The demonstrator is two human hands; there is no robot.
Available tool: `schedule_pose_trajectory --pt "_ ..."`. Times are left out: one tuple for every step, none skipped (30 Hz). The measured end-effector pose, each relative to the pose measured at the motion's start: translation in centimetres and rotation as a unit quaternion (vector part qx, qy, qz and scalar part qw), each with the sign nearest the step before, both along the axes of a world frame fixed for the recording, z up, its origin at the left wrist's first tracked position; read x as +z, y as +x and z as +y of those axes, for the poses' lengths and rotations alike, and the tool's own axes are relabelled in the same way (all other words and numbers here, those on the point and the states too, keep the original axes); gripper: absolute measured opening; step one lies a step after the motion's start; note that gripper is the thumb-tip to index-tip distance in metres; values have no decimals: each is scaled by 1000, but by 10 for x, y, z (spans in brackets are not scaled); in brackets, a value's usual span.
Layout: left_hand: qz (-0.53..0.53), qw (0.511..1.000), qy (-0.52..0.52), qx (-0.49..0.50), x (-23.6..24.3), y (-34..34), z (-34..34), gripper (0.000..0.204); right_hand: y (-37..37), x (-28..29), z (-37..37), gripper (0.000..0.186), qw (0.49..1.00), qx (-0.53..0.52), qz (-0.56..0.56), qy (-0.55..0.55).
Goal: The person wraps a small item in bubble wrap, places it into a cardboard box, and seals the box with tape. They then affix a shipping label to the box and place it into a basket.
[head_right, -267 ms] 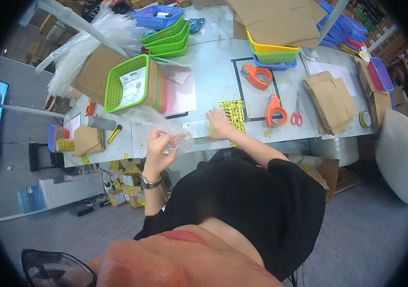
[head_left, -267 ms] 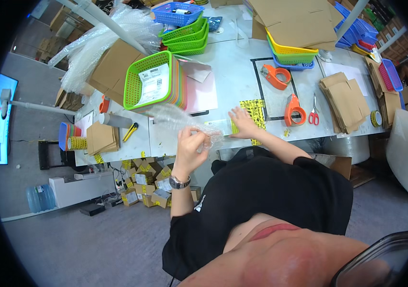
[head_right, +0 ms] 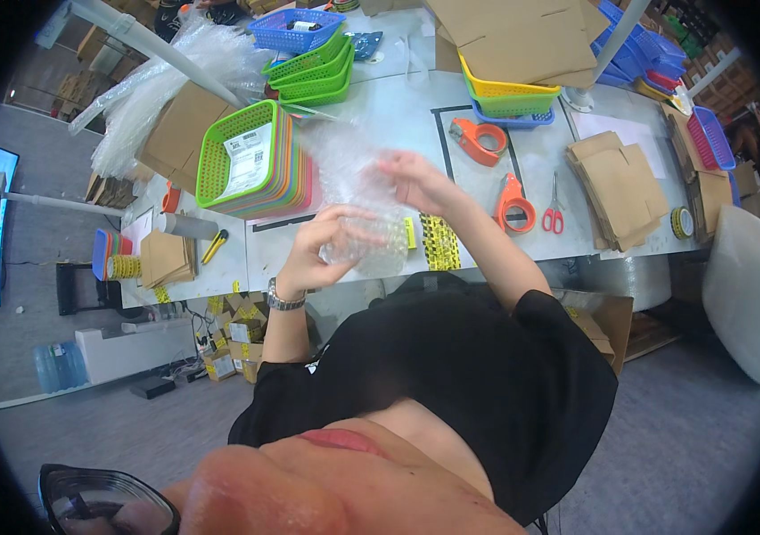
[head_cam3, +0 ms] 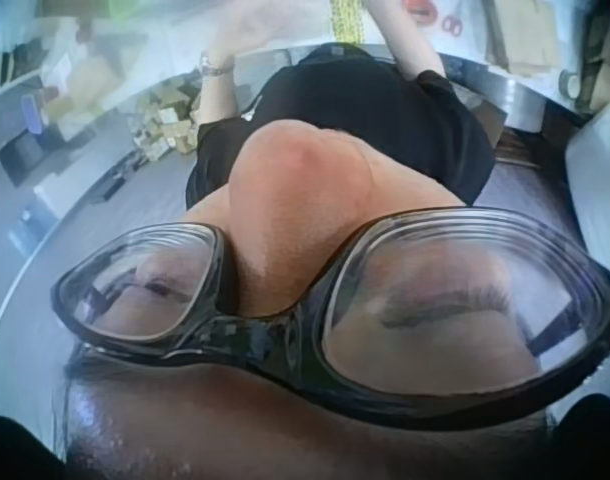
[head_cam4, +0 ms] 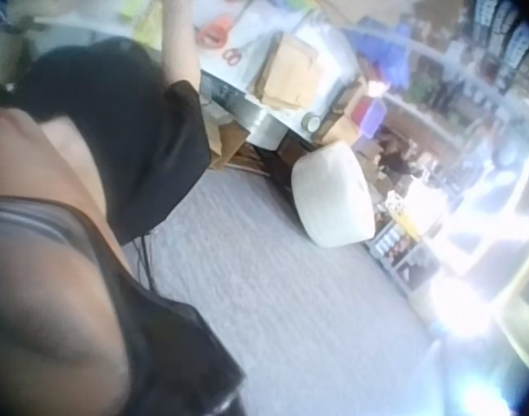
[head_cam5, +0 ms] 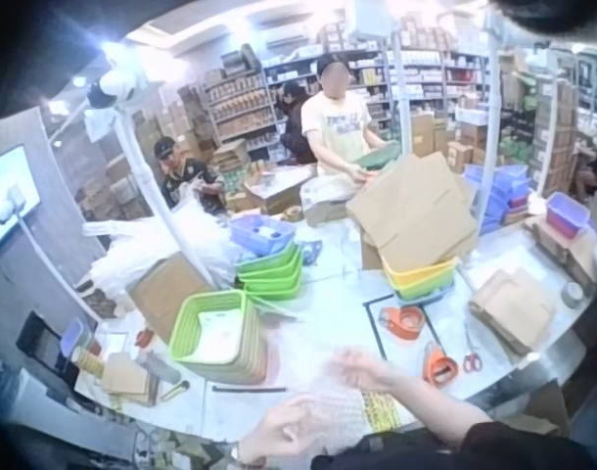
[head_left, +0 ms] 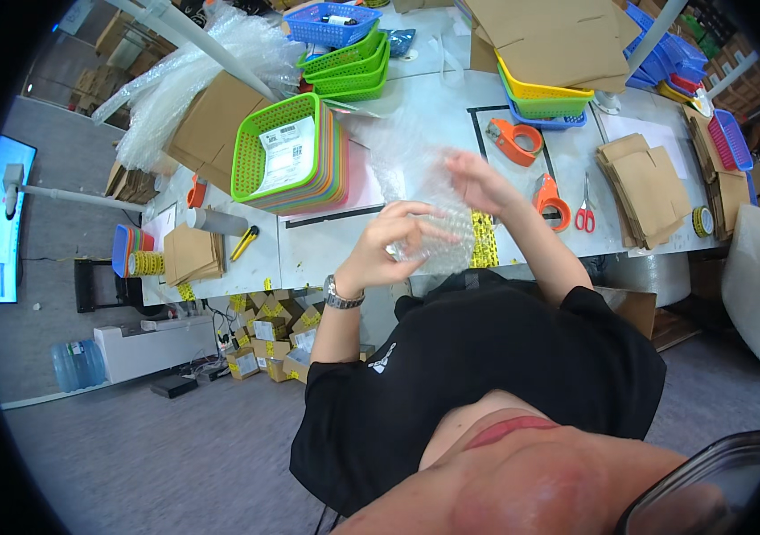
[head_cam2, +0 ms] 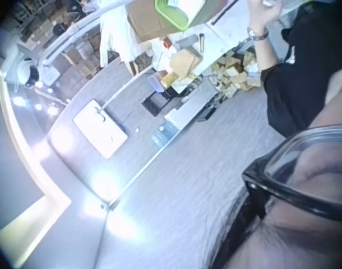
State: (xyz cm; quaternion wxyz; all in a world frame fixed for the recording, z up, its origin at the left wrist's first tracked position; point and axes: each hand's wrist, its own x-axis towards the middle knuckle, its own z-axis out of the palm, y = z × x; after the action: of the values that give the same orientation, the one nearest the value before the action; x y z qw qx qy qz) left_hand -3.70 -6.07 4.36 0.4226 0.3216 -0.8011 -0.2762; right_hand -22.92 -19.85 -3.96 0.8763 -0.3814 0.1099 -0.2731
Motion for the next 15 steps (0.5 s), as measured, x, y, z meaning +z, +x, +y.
schedule_pose_trajectory --pt "21 998 50 41 -3 -2 -3 38 -8 11 -12 50 999 -43 -14 4" --pt "39 991 100 84 -7 -1 -6 38 -17 19 -27 46 996 -84 -30 8" --pt "57 979 150 127 -11 0 -7 39 -21 24 -41 42 991 -123 -47 13" --pt "32 974 149 167 -15 2 -12 34 -21 28 -51 41 987 -152 -56 8" --pt "81 956 206 194 -23 3 -15 32 -20 31 -60 40 982 -177 -63 5" --pt "131 930 262 220 -33 7 -20 30 -19 36 -67 38 977 -201 -69 1" --pt "182 897 318 248 -48 11 -24 28 -19 43 -74 38 981 -191 -23 -24" --pt "123 924 266 247 -68 20 -31 28 -19 55 -80 38 982 -179 24 -51" --pt "132 931 253 229 -80 23 -38 28 -18 59 -87 38 980 -169 69 -76" --pt "138 939 237 208 -88 26 -46 28 -15 46 -102 51 971 -181 118 -102" --pt "145 945 222 191 -87 27 -49 29 -12 47 -110 53 962 -147 163 -165" --pt "148 934 261 197 -86 29 -49 28 -10 48 -116 56 945 -112 206 -228" --pt "150 920 301 203 -73 29 -48 27 -7 47 -123 59 922 -76 247 -288" --pt "151 904 341 208 -66 31 -44 27 -9 43 -132 61 939 -53 198 -276" --pt "179 900 340 206 -68 35 -45 27 -13 38 -143 64 953 -30 149 -263"
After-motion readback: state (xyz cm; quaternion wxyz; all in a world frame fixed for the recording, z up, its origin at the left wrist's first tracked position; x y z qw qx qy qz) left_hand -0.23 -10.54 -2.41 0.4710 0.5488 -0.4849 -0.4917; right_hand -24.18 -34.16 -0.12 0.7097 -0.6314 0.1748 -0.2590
